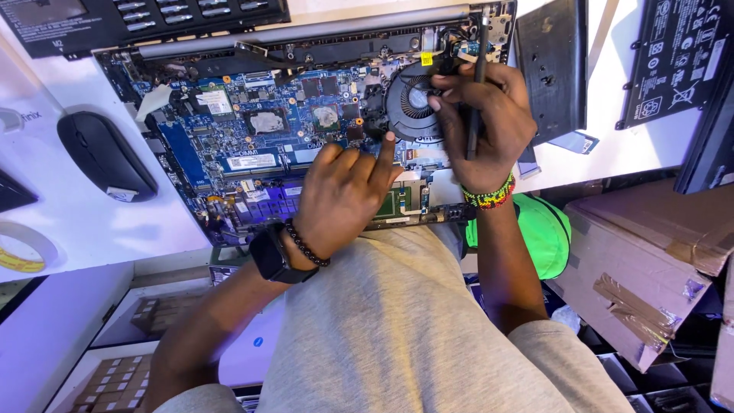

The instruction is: The person works on a disassembled laptop on a white workbench, using a screwdriver and a black pry tool to loosen and remove components from the exposed motherboard. They handle small screws and parts, reposition the laptop chassis, and press components into place on the board.

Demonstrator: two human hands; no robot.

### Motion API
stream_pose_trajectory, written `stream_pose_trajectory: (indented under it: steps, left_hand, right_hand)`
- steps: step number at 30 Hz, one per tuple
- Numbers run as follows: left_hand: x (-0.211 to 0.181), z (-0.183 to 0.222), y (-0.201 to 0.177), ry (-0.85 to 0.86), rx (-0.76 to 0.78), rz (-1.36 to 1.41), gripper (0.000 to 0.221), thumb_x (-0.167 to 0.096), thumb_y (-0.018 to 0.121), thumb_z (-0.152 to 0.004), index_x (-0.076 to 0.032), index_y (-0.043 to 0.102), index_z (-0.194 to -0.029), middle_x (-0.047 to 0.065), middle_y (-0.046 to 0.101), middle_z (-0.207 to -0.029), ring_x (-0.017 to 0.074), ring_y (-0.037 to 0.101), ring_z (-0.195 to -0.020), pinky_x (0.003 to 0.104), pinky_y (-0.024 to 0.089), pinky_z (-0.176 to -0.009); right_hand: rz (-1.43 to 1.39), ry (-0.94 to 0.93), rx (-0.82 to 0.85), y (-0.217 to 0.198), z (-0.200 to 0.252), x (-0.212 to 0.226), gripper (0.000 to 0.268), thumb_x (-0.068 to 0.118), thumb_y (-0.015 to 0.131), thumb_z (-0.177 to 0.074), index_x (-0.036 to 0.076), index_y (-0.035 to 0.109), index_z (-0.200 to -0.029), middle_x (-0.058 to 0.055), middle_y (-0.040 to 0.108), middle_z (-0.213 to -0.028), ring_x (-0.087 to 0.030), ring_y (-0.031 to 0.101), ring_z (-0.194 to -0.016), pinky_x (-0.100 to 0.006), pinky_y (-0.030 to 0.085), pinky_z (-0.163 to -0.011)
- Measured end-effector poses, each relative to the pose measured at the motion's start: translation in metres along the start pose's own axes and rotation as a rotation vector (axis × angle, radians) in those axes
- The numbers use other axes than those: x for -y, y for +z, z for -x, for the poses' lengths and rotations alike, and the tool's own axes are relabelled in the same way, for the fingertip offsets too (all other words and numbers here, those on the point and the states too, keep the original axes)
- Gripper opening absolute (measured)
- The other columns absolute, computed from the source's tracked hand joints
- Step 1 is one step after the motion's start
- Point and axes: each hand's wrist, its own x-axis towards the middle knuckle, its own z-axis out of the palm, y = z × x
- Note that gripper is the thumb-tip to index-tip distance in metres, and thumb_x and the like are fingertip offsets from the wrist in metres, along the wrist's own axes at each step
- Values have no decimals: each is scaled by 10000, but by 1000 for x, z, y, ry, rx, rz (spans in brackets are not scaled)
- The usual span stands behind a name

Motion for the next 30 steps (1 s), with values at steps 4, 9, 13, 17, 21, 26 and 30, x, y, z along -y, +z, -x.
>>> stream_pose_trajectory:
  steps: [4, 9, 13, 17, 21, 26, 30]
  left_hand:
    - [-5, 10, 10, 2, -49, 55, 485, -316, 753, -1081, 2, 584, -1406, -6, 554, -747, 174, 507, -705, 364, 416, -658]
    - [-8, 4, 9, -103, -94, 61, 412, -432, 685, -1053, -50, 714, -1205, 0, 605, -749, 189, 584, -726, 352, 460, -735]
    - [-12, 8, 17, -157, -101, 178, 421, -383, 715, -1037, -44, 652, -1279, 44, 671, -833, 247, 636, -838, 405, 479, -825]
    - [-15, 5, 26, -177, -173, 82, 229, -249, 587, -1037, -86, 672, -1173, -14, 637, -741, 193, 598, -712, 368, 448, -732]
    - [-13, 9, 32, -195, -139, 184, 418, -82, 617, -899, -46, 596, -1315, 16, 644, -701, 236, 622, -721, 397, 473, -820]
    - [-12, 0, 39, -222, -137, 247, 394, -105, 626, -880, -49, 651, -1269, 33, 712, -692, 250, 688, -765, 418, 467, -900]
    - [-20, -14, 43, -310, -175, 245, 172, -92, 651, -818, -105, 649, -990, -4, 650, -596, 231, 644, -587, 400, 448, -842]
  right_hand:
    - [-47, -40, 31, -5, 4, 3, 138, -4, 747, -985, -44, 624, -940, -233, 758, -977, -368, 636, -1067, -475, 546, -945]
    - [138, -140, 374, -15, 18, -3, 350, 324, 782, -1008, 5, 644, -1054, -193, 720, -1210, -459, 505, -1247, -552, 390, -1024]
    - [157, -145, 413, -20, 26, -2, 347, 258, 844, -1020, -40, 671, -1056, -208, 729, -1079, -429, 512, -1244, -529, 432, -1042]
    - [126, -200, 355, -16, 20, 1, 350, 159, 905, -991, -106, 678, -1019, -277, 715, -1245, -408, 553, -1294, -557, 512, -1071]
    - [146, -291, 247, -12, 28, -9, 430, 171, 983, -934, -93, 649, -994, -264, 751, -1194, -402, 649, -1249, -530, 499, -987]
    - [49, -249, 176, -3, 32, -12, 457, 206, 914, -914, -92, 598, -1054, -277, 724, -1185, -374, 638, -1235, -496, 495, -1002]
    - [110, -265, 198, -3, 34, -4, 395, 178, 867, -985, -100, 595, -1054, -295, 718, -1219, -405, 627, -1276, -531, 477, -1006]
